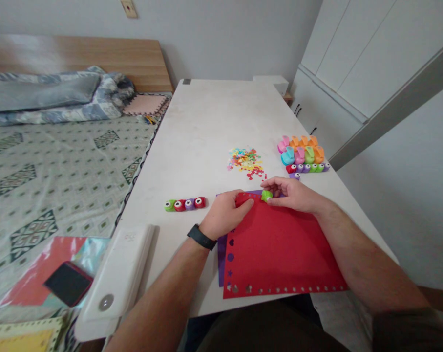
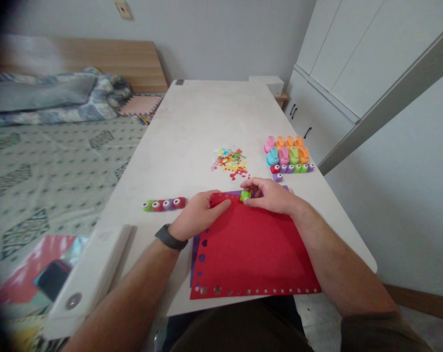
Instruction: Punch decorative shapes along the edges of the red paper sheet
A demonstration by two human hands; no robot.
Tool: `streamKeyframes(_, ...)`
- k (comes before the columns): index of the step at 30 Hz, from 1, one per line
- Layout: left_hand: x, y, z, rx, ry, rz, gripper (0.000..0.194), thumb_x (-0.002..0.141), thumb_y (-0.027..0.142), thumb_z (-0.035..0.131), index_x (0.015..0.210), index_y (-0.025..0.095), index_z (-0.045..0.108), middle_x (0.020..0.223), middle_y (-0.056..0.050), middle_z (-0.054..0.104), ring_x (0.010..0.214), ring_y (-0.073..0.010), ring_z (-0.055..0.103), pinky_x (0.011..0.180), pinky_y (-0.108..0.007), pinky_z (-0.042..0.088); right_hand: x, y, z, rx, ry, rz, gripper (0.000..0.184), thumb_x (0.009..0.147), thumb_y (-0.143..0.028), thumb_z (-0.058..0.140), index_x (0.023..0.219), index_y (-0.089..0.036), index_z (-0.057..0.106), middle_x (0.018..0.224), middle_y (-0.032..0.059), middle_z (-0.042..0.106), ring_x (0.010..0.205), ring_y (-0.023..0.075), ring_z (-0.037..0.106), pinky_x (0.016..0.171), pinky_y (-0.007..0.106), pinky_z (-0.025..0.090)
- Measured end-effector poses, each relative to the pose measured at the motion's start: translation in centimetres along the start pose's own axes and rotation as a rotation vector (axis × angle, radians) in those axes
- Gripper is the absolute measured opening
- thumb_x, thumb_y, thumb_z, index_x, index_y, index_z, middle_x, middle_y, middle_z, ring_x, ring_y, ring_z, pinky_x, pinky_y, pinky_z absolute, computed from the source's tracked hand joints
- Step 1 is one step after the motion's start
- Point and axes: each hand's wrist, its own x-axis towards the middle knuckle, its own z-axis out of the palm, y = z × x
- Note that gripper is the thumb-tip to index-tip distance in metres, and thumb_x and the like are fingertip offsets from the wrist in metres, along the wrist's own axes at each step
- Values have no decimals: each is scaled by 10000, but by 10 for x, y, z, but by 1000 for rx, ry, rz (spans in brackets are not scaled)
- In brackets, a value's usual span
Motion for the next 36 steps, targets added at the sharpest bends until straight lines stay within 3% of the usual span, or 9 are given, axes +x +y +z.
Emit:
streamKeyframes(9,-2,3,-1,6,3,7,299,945,422,540,852,174,679,741,-25,698,663,-171,599,581,-266,380,-2,-8,-2,-13,-92,-29,418,847,-340,745,1229,-193,664,1073,57,711,847,164,621,783,309,496)
streamKeyframes(14,-2,4,-1,-2,7,13,294,948,418,538,868,175,683,753,-25,703,668,-171,601,595,-272,388,-3,-8,-1,-7,-60,-25,503,836,-361,764,1290,-184,638,1101,73,703,933,184,632,848,321,500)
streamKeyframes(19,-1,3,0,-4,11,11,303,950,427,538,871,175,688,750,-25,702,666,-172,596,590,-273,383,-3,-11,-2,7,-100,-38,418,853,-364,741,1227,-189,675,1072,57,715,890,182,636,828,320,505)
streamKeyframes(36,-2,5,-2,0,9,11,322,951,442,530,846,170,665,737,-27,685,661,-159,574,590,-264,373,-2,-10,2,10,-75,-40,396,869,-372,720,1213,-180,679,1069,63,712,905,186,640,842,324,504)
